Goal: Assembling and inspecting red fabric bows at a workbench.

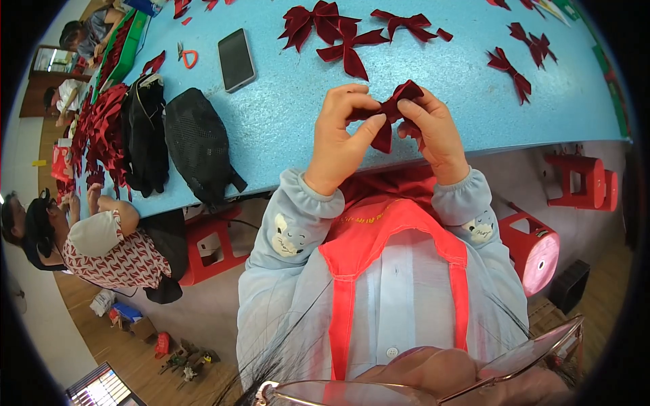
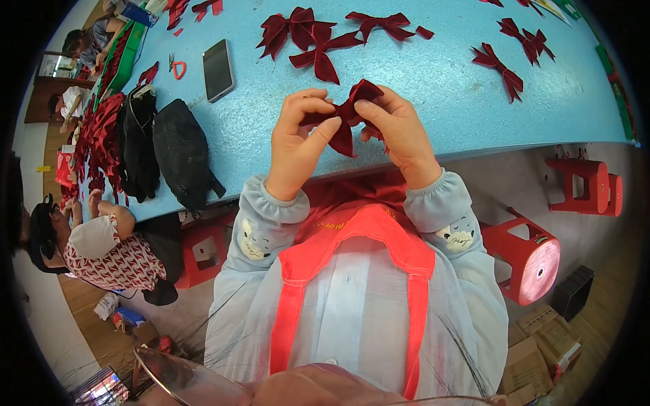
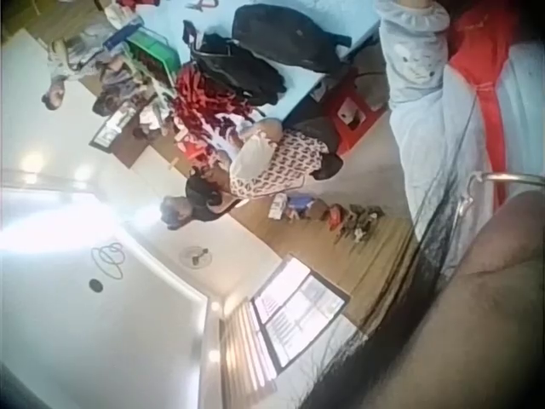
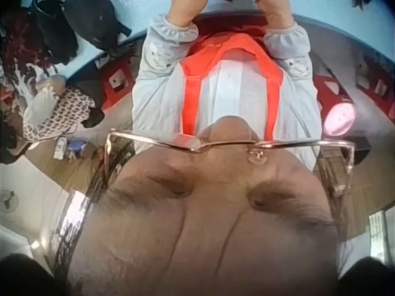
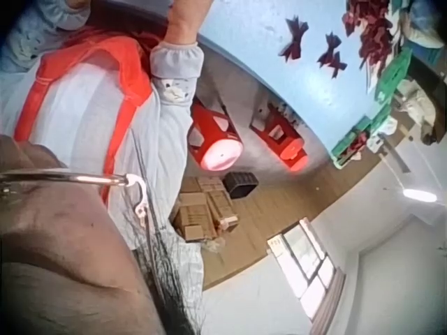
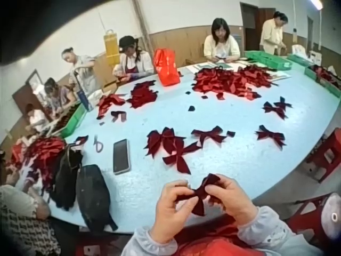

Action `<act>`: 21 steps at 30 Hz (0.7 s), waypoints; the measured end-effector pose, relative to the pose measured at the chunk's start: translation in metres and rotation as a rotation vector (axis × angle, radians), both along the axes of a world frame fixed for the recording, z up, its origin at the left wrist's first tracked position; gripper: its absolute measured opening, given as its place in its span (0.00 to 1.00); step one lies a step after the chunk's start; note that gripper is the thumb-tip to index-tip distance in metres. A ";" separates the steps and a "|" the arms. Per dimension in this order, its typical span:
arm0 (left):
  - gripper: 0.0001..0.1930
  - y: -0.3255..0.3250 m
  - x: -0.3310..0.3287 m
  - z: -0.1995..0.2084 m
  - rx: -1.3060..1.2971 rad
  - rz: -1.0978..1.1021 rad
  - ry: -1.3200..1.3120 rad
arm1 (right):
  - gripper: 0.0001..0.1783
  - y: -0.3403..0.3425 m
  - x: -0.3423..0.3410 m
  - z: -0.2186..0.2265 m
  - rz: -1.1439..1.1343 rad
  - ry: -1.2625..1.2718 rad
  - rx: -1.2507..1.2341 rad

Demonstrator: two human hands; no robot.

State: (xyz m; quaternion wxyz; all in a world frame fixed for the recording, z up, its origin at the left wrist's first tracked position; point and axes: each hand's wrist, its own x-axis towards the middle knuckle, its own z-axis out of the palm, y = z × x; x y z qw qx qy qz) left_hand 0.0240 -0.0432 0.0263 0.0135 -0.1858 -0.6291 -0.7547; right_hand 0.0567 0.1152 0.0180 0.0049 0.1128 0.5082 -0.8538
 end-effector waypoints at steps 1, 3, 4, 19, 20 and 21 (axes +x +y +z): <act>0.08 -0.003 0.000 0.000 -0.182 0.027 0.128 | 0.12 0.000 -0.001 -0.001 0.003 -0.001 -0.001; 0.08 -0.004 0.002 0.001 -0.365 0.055 0.253 | 0.12 0.000 -0.002 -0.004 0.000 0.006 -0.034; 0.08 -0.003 0.004 0.003 -0.398 0.099 0.296 | 0.12 0.000 -0.002 -0.005 -0.002 0.009 -0.050; 0.07 0.005 0.000 0.009 -0.637 0.296 0.728 | 0.12 0.001 0.000 -0.010 -0.008 0.143 0.167; 0.07 0.003 -0.001 0.008 -0.591 0.211 0.607 | 0.13 0.003 0.000 -0.009 0.018 0.157 0.233; 0.06 0.002 -0.001 0.007 -0.542 0.124 0.484 | 0.13 0.003 0.000 -0.006 0.017 0.152 0.232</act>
